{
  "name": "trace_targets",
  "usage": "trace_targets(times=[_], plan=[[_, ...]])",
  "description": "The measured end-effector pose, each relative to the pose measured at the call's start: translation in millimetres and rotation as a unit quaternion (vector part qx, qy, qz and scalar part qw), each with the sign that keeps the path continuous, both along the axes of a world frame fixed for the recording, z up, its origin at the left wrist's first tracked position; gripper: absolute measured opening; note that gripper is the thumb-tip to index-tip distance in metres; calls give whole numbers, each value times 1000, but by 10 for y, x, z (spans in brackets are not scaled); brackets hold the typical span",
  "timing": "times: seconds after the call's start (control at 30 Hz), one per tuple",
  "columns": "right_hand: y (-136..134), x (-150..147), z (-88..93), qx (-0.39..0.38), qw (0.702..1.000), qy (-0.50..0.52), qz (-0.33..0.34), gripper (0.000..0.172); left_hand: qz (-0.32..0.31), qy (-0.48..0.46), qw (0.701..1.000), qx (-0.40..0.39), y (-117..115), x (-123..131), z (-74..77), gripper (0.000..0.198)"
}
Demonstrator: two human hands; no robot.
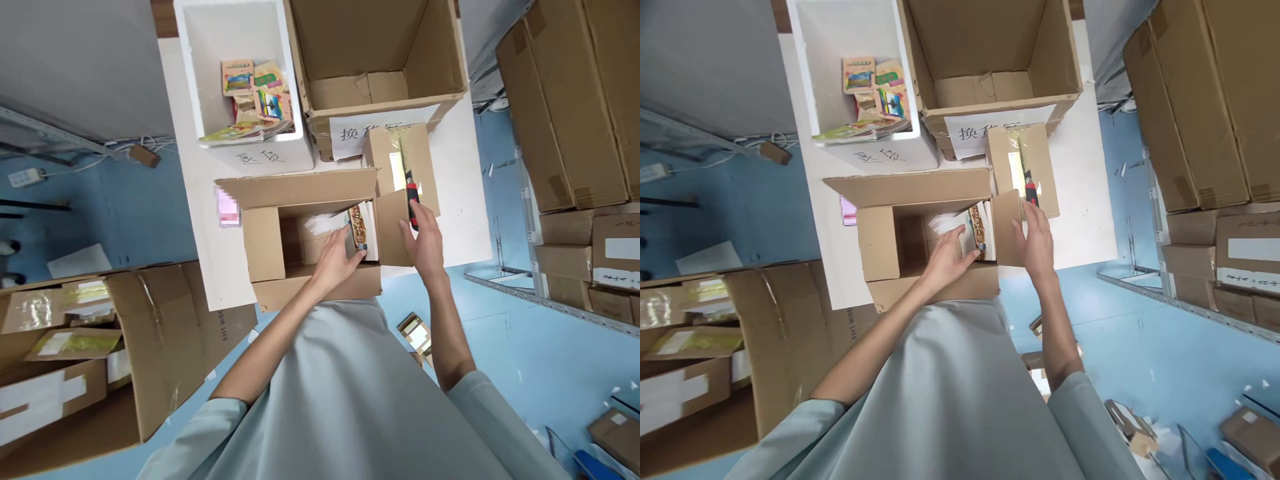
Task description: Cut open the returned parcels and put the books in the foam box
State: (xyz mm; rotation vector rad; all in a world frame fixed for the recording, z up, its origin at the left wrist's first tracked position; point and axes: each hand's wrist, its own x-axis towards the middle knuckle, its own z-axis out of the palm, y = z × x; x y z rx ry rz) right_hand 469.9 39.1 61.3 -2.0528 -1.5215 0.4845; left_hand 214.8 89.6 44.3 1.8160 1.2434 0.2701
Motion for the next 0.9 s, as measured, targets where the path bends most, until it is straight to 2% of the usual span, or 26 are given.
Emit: trace_targets(times=[0.13,0.27,0.43,0.63,0.77,0.9], plan=[[-4,-41,-38,5,999,27,-20,62,43,24,997,-58,42,528,-293,79],[-4,-47,-12,6,999,37,-13,62,65,31,995,-75,72,664,-399,81],[-13,-7,-4,9,999,48,-3,59,86,34,990,-107,106,398,-399,84],[-33,-3,-56,-1,999,44,18,55,97,-46,990,-94,52,-9,-288,93],[-62,-26,-89,-1,998,47,30,55,61,-27,996,-61,29,-144,-155,77],[-86,-34,-117,-6,999,44,28,54,69,27,997,-18,-5,-156,-19,57]])
